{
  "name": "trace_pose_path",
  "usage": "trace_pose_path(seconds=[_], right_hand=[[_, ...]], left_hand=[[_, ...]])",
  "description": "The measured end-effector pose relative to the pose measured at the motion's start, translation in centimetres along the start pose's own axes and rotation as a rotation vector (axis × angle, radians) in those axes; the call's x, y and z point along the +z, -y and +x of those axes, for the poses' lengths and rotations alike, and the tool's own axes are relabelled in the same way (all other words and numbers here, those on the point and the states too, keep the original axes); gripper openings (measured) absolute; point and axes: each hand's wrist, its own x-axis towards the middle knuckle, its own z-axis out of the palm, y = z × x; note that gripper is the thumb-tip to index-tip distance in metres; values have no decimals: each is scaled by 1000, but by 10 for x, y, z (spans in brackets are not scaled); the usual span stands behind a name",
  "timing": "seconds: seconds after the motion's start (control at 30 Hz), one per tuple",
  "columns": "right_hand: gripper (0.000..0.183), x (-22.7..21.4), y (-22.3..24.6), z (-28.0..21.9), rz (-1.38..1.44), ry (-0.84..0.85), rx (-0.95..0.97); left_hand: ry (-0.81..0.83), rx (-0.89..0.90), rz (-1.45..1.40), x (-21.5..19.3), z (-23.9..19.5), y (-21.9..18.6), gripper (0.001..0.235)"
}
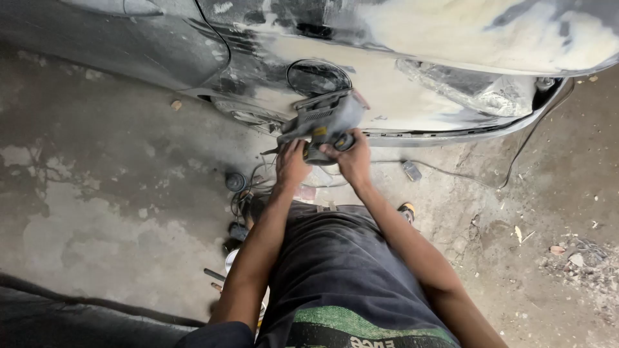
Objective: The person uses an electric sander to smooth the surface of a car's front bumper. They move the tool across the white painted area, occasionally pausing to wipe the surface with their hand to check the progress.
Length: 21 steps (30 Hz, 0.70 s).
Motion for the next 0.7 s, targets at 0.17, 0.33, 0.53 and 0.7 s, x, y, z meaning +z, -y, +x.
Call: trace_pose_path(seconds=[0.17,0.33,0.53,0.7], right_hand=[[58,-2,7,-2,69,54,30],[59,-60,33,3,12,21,85],[64,-95,68,8,103,-4,-36],[70,-61,23,3,-191,-80,-134]], left_hand=[[-66,-17,-15,-3,-6,-7,53],[-162,35,-15,3,2,-61,49],[-205,11,-106,-26,21,-114,50],[-75,-54,-130,7,9,-70,39]])
